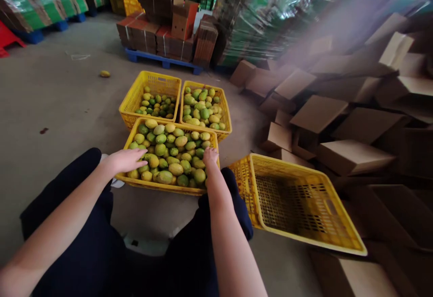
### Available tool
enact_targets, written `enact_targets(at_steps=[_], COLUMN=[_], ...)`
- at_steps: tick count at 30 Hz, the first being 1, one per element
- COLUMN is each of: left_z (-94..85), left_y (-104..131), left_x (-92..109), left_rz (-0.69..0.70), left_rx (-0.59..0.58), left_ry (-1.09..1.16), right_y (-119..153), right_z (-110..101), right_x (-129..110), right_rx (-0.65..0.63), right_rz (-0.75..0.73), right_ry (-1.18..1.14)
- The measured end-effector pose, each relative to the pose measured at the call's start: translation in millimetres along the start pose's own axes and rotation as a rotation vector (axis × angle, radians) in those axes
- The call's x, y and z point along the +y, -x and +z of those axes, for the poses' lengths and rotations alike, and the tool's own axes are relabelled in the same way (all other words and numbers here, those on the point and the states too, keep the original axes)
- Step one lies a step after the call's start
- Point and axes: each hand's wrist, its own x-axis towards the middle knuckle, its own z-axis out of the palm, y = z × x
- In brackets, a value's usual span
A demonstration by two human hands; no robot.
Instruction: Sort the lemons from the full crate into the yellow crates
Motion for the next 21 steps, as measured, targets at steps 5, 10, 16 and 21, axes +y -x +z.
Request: enact_targets(at_steps=[5,10,16,21], left_z=[-7.3,-11.6,-23.6,-44.8], left_y=[2.3,9.5,3.0,6.2], left_x=[8.3,23.4,42.6,44.7], left_rz=[0.007,0.088,0.109,0.118], left_rx=[-0.084,0.121,0.459,0.651], left_ry=[-0.018,0.043,0.187,0.361], right_y=[9.7,18.7,75.9,67.7], right_z=[-1.0,-12.7,-27.0,-35.1], right_x=[-15.7,-72.6,-141.8,-134.0], right_rx=[-0.010,-0.097,-0.468,-0.537], right_rz=[-0.094,-0.275,-0.751,-0.454], right_ry=[0.042,-0.009,-0.539,-0.823])
